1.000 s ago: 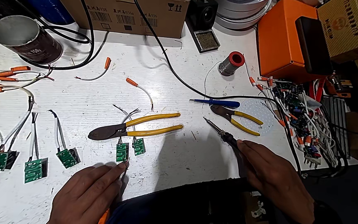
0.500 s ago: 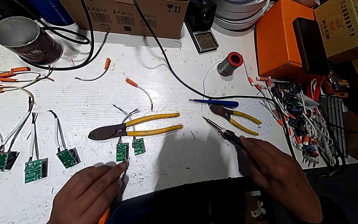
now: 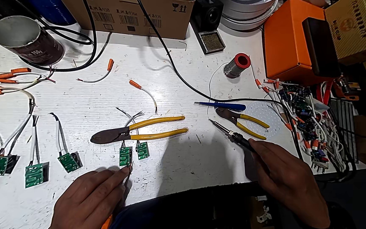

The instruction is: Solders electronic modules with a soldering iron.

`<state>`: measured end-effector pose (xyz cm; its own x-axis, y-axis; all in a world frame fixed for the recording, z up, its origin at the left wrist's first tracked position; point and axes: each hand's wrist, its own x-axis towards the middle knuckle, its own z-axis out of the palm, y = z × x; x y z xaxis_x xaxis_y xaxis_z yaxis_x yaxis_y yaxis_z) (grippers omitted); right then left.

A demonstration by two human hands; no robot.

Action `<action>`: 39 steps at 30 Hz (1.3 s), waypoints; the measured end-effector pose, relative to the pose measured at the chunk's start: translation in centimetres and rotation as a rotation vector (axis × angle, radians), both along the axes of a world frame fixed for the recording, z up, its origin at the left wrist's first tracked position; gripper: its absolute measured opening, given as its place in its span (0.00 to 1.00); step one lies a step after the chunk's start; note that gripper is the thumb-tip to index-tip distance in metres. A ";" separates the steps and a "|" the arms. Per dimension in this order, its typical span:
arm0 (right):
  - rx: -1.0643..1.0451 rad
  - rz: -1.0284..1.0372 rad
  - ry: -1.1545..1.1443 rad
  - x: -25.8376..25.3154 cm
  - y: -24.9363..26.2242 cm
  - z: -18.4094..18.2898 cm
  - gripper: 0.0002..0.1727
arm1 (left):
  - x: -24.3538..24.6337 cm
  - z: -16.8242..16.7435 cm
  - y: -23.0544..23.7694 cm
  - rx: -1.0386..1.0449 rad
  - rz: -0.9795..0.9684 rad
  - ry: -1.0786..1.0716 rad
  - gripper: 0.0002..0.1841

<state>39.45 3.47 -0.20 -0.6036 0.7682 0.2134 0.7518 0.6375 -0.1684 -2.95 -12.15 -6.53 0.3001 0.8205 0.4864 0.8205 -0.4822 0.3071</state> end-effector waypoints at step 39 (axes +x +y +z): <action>0.022 0.089 -0.148 -0.6 0.4 1.6 0.20 | 0.1 0.0 0.0 0.014 0.009 0.005 0.04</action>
